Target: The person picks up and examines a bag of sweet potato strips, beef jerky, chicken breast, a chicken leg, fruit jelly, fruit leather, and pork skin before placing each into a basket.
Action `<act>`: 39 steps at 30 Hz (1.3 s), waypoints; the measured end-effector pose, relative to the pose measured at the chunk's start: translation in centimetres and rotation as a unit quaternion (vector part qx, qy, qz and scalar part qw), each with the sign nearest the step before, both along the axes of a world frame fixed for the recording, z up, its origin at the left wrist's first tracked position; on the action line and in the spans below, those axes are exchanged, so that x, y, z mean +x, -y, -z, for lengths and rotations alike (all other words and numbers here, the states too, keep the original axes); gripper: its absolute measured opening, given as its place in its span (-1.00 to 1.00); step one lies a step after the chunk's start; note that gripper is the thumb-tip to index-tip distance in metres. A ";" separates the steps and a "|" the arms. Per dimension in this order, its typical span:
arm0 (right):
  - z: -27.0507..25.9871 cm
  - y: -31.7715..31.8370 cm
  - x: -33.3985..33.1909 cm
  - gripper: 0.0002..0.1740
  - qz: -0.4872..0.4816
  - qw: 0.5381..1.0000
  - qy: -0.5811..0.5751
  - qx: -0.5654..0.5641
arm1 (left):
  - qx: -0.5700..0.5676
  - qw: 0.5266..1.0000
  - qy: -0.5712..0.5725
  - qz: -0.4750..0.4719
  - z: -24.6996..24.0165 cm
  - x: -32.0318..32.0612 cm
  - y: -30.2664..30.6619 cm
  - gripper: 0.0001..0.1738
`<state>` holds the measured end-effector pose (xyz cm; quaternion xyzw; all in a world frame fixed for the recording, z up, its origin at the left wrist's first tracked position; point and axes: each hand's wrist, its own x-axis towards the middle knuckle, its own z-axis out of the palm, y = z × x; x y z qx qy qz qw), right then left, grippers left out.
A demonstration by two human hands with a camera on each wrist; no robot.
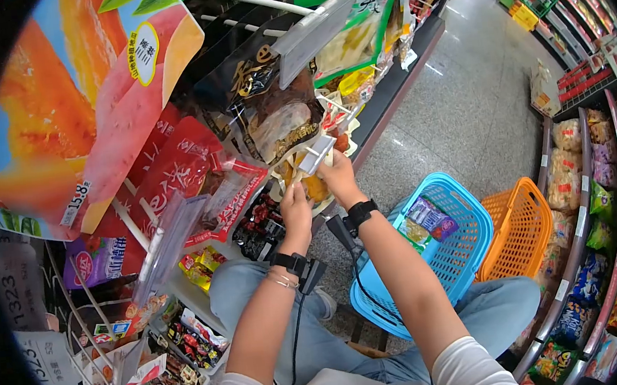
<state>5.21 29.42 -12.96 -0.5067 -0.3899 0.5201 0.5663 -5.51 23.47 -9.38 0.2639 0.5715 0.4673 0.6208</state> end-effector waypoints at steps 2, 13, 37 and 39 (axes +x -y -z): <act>-0.3 0.1 0.1 -0.83 -0.015 0.999 -0.023 -0.020 | -0.004 1.000 0.002 -0.002 -0.2 0.1 0.0 -0.54; -2.3 0.3 -0.8 -0.82 -0.034 0.995 -0.070 -0.061 | -0.015 0.999 -0.012 -0.036 0.1 -0.5 -0.1 -0.56; -3.2 0.6 -0.7 -0.76 -0.007 0.985 -0.162 -0.051 | 0.020 0.999 -0.027 -0.034 -0.1 -0.1 -0.1 -0.53; -2.8 0.5 -0.8 -0.76 0.000 0.983 -0.180 -0.033 | 0.035 0.998 -0.041 -0.021 0.4 -0.3 -0.2 -0.53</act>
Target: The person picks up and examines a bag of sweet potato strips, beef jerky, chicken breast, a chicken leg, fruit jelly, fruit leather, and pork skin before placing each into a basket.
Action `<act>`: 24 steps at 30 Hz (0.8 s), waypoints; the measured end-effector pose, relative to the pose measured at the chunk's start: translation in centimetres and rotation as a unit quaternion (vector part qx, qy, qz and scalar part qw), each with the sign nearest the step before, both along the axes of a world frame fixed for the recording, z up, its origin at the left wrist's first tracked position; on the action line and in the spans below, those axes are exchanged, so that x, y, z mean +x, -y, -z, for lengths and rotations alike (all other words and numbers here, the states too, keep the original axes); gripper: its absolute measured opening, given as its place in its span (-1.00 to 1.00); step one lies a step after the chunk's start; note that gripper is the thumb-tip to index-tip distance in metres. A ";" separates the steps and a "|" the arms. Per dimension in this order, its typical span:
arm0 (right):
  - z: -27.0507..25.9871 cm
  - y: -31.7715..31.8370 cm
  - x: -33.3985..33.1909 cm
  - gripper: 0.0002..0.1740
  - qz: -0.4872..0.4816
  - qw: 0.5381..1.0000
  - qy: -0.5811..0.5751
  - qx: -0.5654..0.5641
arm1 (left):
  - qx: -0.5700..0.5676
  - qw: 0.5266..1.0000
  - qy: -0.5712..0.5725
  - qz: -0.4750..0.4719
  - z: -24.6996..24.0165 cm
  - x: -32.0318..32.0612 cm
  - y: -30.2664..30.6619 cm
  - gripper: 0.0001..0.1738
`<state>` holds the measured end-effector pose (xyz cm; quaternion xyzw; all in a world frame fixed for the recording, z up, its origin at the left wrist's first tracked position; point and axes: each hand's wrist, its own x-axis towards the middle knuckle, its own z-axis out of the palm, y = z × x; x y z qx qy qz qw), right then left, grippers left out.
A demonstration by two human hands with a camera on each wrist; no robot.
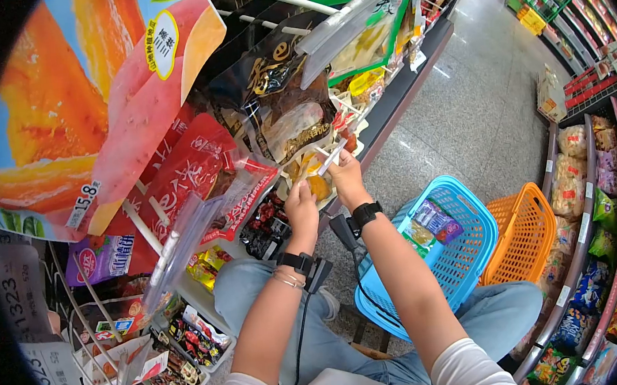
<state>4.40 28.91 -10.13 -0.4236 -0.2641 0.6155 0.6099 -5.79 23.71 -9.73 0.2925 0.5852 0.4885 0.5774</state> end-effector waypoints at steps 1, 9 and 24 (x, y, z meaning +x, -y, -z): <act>0.1 0.0 0.0 -0.76 0.003 1.000 0.003 0.006 | 0.000 1.000 -0.002 0.003 0.2 -0.1 -0.1 -0.53; 2.5 -0.3 0.7 -0.88 0.039 0.999 0.036 0.004 | -0.004 1.000 0.009 -0.014 0.4 0.1 -0.6 -0.50; 1.8 -1.3 0.9 -0.93 0.052 0.997 0.050 -0.012 | 0.009 1.000 -0.007 -0.016 1.7 0.4 -1.1 -0.55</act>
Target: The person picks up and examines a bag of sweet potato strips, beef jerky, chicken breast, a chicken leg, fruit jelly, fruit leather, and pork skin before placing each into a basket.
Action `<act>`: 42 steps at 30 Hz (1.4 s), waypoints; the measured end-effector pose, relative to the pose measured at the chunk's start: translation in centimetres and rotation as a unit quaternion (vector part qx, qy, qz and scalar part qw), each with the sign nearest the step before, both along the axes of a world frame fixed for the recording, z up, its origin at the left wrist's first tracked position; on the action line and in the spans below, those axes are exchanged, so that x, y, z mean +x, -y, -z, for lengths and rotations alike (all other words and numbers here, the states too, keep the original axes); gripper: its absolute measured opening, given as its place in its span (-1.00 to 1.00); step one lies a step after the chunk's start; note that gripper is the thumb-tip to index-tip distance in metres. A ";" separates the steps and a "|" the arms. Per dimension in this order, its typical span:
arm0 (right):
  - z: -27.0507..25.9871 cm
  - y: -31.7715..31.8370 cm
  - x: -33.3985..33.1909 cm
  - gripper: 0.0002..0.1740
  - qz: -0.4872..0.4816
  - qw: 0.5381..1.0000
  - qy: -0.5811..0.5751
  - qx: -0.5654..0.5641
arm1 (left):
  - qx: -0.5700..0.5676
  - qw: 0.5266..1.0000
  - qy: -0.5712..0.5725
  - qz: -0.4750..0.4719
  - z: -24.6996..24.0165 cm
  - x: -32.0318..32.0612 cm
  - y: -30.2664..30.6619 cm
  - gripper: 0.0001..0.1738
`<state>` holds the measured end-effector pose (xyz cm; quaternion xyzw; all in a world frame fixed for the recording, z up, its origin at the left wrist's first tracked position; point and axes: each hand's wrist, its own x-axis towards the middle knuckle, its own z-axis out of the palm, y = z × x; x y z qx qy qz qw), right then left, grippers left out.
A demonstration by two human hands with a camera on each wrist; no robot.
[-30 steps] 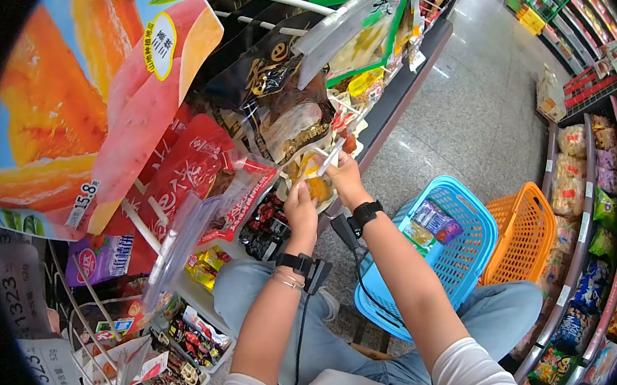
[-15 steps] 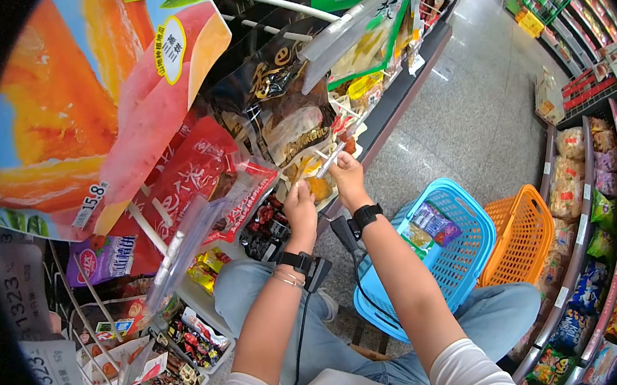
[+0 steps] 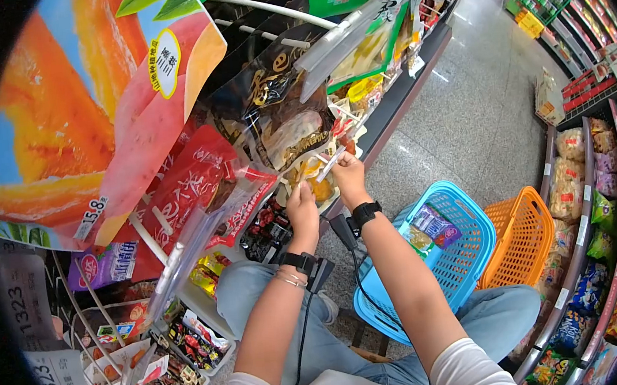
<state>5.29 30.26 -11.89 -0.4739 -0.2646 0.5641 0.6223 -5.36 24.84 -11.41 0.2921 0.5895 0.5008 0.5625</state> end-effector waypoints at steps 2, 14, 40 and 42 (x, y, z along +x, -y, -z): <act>-0.3 0.0 -0.2 -0.91 0.003 1.000 0.014 -0.008 | -0.008 1.000 0.025 -0.006 0.6 -0.1 -0.2 -0.53; 0.4 -0.1 -0.5 -0.90 0.009 0.989 0.143 -0.037 | -0.057 0.994 0.048 -0.076 -2.1 0.0 -0.1 -0.62; 3.5 21.1 14.9 -0.77 0.201 0.968 0.047 -0.140 | -0.011 0.959 -0.086 0.269 -2.5 14.7 10.3 -0.75; 6.9 22.7 17.4 -0.76 0.241 0.950 -0.005 -0.198 | 0.000 0.935 -0.096 0.342 -0.5 16.8 12.3 -0.75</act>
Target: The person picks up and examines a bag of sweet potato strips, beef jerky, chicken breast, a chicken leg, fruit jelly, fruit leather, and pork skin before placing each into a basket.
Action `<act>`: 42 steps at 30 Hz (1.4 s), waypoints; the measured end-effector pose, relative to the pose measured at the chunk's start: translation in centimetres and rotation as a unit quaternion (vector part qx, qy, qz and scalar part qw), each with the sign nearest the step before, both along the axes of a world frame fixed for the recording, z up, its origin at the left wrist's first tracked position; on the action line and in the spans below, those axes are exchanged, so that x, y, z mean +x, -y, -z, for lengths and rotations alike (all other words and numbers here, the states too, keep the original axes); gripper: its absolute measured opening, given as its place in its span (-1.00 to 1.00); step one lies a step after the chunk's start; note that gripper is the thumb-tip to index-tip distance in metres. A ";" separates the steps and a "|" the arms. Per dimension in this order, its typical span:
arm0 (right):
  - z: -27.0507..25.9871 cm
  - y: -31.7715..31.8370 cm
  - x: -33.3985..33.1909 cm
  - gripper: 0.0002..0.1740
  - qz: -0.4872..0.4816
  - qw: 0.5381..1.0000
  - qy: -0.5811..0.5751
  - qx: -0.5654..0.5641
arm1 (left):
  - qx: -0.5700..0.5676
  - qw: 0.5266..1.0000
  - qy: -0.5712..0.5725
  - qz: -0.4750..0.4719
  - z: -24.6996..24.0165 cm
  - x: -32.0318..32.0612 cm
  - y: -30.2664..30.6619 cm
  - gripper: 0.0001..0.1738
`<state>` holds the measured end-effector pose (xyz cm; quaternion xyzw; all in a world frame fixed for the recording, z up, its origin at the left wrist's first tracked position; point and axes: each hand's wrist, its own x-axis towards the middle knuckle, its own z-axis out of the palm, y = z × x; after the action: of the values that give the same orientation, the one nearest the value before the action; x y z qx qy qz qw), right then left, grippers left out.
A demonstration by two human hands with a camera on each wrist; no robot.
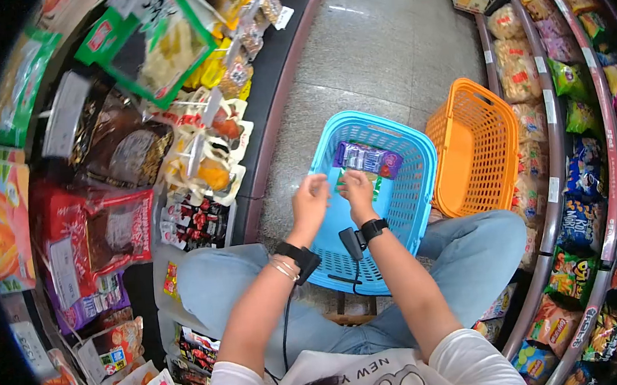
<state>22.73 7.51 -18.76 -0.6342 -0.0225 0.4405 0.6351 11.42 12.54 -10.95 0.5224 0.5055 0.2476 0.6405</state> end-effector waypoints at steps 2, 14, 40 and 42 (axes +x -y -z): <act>2.5 0.8 2.5 -0.75 0.034 0.997 -0.053 -0.050 | -0.033 0.998 -0.011 0.054 1.8 1.4 1.8 -0.75; 13.5 1.5 14.7 -0.18 0.012 0.916 0.203 -0.345 | -0.076 0.972 -0.180 0.129 9.0 -0.1 2.5 -0.70; 16.2 1.2 13.8 -0.29 0.011 0.904 0.156 -0.398 | -0.086 0.973 -0.189 0.104 7.3 -2.3 8.1 -0.69; 16.4 1.1 13.6 -0.32 0.027 0.892 0.251 -0.375 | -0.078 0.976 -0.178 0.101 8.0 -3.1 9.2 -0.71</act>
<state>36.35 6.41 -35.12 -0.9149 0.0028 0.2250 0.3350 8.33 3.37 -18.91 0.5550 0.5739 0.0449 0.6005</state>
